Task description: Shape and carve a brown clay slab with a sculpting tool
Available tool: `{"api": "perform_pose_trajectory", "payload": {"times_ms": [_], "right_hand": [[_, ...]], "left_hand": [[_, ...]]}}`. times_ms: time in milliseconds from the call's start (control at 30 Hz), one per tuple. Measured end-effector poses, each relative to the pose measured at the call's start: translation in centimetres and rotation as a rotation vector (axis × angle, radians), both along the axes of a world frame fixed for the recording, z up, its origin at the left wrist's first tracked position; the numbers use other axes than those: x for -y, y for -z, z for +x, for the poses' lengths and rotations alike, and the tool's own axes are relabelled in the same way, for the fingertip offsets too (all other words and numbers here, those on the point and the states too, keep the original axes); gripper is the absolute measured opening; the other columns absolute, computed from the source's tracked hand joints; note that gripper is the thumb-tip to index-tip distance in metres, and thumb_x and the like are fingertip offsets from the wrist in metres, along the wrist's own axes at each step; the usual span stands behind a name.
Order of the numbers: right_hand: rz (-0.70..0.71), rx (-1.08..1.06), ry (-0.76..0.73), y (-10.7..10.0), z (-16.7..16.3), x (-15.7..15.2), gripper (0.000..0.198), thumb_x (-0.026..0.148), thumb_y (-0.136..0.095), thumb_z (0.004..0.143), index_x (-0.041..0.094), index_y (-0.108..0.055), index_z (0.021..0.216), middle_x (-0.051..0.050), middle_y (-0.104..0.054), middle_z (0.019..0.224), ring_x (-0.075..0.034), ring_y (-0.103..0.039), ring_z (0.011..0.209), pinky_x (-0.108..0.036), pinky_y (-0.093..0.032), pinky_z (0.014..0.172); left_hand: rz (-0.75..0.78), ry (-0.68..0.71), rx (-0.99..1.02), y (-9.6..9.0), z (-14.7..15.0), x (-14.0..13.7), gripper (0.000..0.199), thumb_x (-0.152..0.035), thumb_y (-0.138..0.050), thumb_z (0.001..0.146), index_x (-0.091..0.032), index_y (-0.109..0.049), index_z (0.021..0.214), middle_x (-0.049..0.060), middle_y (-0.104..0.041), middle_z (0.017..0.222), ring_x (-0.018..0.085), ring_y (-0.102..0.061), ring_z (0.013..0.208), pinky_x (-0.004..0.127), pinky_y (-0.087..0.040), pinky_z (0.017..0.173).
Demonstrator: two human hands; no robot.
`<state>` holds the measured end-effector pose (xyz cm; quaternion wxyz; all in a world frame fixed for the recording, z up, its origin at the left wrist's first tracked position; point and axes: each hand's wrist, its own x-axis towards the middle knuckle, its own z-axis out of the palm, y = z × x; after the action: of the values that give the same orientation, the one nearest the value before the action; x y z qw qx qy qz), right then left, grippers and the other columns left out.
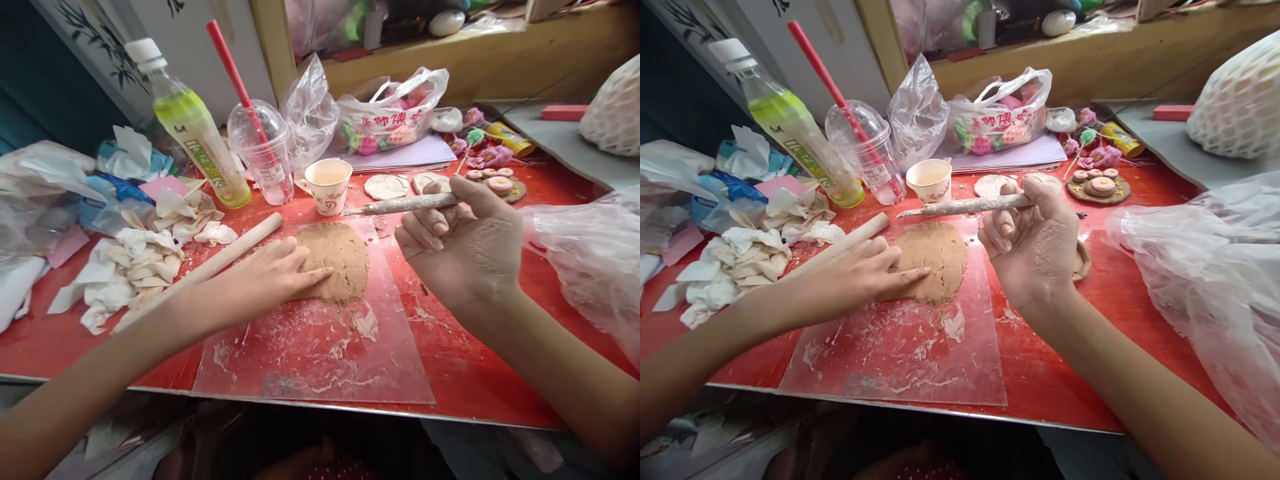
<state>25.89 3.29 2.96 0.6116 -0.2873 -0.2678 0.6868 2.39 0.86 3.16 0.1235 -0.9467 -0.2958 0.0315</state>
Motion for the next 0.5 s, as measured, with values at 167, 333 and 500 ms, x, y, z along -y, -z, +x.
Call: {"api": "perform_pose_trajectory", "payload": {"times_ms": [167, 333, 500], "right_hand": [[0.023, 0.042, -0.039, 0.7, -0.2, -0.1, 0.025, 0.031, -0.056, 0.078, 0.022, -0.045, 0.058, 0.006, -0.029, 0.042, -0.007, -0.023, 0.038, -0.028, -0.021, 0.041], [-0.044, 0.036, -0.014, 1.3, -0.5, -0.4, 0.021, 0.029, -0.057, 0.075, 0.022, -0.048, 0.058, 0.006, -0.032, 0.040, -0.007, -0.022, 0.038, -0.029, -0.019, 0.041], [-0.068, -0.002, 0.006, 1.6, -0.5, -0.7, 0.018, 0.024, -0.053, 0.075, 0.020, -0.048, 0.058, 0.004, -0.033, 0.040, -0.007, -0.023, 0.039, -0.026, -0.019, 0.040]], "left_hand": [[0.042, -0.069, -0.066, 1.6, -1.4, 2.6, 0.043, -0.007, -0.032, 0.090, -0.018, -0.044, 0.130, 0.005, -0.054, 0.088, 0.018, -0.049, 0.082, 0.032, -0.042, 0.077], [0.112, -0.064, -0.083, 1.4, -0.2, 1.8, 0.042, -0.008, -0.035, 0.090, -0.018, -0.044, 0.129, 0.008, -0.056, 0.097, 0.019, -0.050, 0.087, 0.035, -0.043, 0.081], [0.166, -0.077, -0.102, 1.9, -1.1, 1.8, 0.039, -0.011, -0.042, 0.089, -0.016, -0.048, 0.127, 0.009, -0.056, 0.095, 0.022, -0.049, 0.093, 0.038, -0.043, 0.083]]}}
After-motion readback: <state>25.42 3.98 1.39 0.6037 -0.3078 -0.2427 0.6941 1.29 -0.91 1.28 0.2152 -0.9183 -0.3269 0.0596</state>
